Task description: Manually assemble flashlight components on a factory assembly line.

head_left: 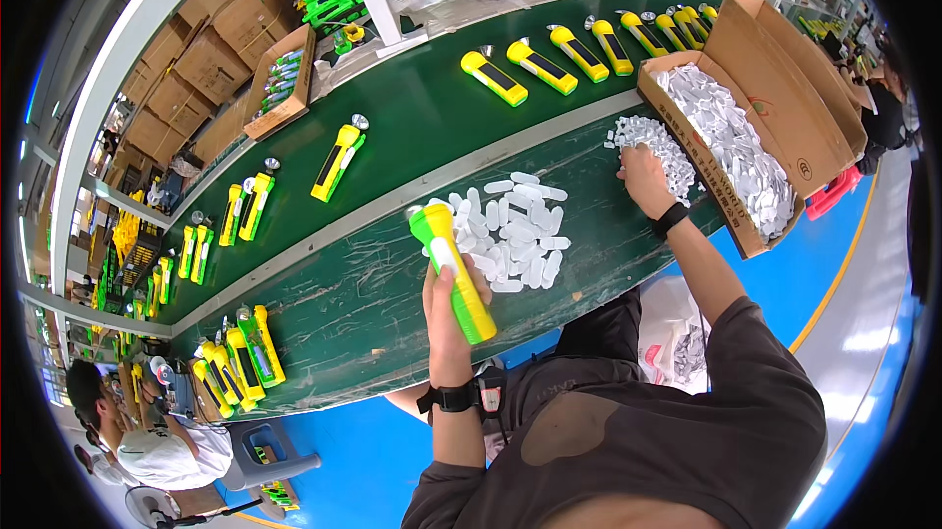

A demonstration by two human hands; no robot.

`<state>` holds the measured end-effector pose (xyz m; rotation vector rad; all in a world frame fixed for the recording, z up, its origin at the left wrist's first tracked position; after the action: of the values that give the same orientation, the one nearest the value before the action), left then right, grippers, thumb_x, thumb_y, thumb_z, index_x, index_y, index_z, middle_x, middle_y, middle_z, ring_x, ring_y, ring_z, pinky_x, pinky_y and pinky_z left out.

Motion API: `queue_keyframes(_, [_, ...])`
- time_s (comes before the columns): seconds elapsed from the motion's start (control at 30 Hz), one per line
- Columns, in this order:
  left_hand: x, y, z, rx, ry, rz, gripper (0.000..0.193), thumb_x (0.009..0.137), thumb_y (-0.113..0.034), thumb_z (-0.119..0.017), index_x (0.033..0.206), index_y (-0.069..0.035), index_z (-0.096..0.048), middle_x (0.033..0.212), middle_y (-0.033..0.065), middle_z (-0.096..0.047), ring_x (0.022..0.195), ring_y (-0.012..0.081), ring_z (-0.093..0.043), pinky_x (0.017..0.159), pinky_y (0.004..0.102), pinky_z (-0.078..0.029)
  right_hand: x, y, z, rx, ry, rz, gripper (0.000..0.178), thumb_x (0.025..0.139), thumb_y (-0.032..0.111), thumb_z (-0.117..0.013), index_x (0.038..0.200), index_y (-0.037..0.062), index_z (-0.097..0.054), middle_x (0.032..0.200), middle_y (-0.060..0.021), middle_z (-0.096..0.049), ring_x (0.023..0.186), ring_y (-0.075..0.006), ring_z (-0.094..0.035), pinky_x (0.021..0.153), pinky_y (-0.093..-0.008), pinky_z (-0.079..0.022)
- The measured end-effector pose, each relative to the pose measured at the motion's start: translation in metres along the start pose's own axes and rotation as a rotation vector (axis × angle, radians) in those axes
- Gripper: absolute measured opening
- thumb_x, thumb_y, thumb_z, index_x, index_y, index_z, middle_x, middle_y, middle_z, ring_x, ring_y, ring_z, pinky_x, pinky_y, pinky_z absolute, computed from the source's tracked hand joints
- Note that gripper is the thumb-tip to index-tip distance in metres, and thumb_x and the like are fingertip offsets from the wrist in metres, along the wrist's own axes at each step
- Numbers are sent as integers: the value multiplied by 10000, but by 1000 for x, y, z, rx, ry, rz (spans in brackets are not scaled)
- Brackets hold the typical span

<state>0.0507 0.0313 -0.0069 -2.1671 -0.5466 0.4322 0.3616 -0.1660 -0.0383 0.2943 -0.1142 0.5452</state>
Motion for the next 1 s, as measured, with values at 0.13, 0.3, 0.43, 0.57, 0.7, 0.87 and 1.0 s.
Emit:
queue_keyframes(0.13, [-3, -5, -12, -35, -73, -62, 502, 899, -205, -509, 1333, -27, -332, 1021, 89, -502, 843, 200, -566, 810, 407, -537, 2, 3, 5, 82, -40, 75, 115, 722, 48, -698, 781, -8, -617, 868, -198, -607, 807, -379, -633, 669, -415, -525])
queue_keyframes(0.3, [-6, -19, -24, 101, -94, -67, 525, 871, -85, -510, 1351, -6, -312, 1191, 133, -513, 977, 277, -606, 820, 378, -539, -5, 44, 27, 888, 134, -1, 163, 710, 16, -739, 810, -42, -625, 812, -111, -654, 698, -162, -645, 556, -271, -501])
queue_keyframes(0.43, [-3, -22, -27, 251, -124, -184, 603, 836, 14, -564, 1368, -4, -281, 1224, 161, -510, 968, 264, -621, 771, 350, -538, -37, 131, 57, 1408, 310, 96, 61, 768, -36, -650, 820, -30, -620, 1054, -117, -598, 777, -114, -599, 631, -224, -482])
queue_keyframes(0.57, [1, -18, -30, 251, -168, -221, 673, 779, 75, -605, 1370, -12, -295, 1149, 108, -526, 984, 214, -599, 782, 305, -504, -68, 201, 59, 1629, 565, 126, 46, 803, -57, -609, 814, -14, -618, 1142, -121, -571, 989, -185, -604, 796, -271, -490])
queue_keyframes(0.7, [-1, -23, -33, 441, -152, -346, 662, 792, 47, -609, 1372, -18, -295, 1200, 103, -518, 998, 178, -578, 836, 287, -489, -78, 227, 48, 1735, 605, 89, 57, 793, -2, -652, 818, -48, -631, 1119, -120, -589, 905, -157, -608, 782, -274, -491])
queue_keyframes(0.87, [-8, -31, -36, 548, -214, -385, 645, 772, 37, -629, 1351, -8, -348, 1126, 71, -528, 972, 128, -537, 812, 265, -463, -84, 239, 50, 1696, 653, 108, 62, 810, 11, -651, 816, -44, -622, 1088, -104, -599, 872, -150, -610, 740, -268, -496])
queue_keyframes(1.0, [-9, -33, -38, 517, -204, -390, 641, 768, 37, -628, 1347, -7, -357, 1116, 71, -534, 972, 127, -533, 809, 262, -460, -85, 242, 47, 1727, 625, 73, 70, 820, 16, -639, 821, -34, -590, 1059, -104, -611, 826, -141, -613, 688, -271, -499])
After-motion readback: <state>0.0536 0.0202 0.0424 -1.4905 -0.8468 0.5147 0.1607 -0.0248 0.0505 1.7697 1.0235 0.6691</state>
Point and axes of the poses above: each hand's wrist, its own x-axis towards the middle knuckle, its own z-axis out of the back of the hand, y = z × x, the point moved 6 cm from there along x, towards the middle knuckle
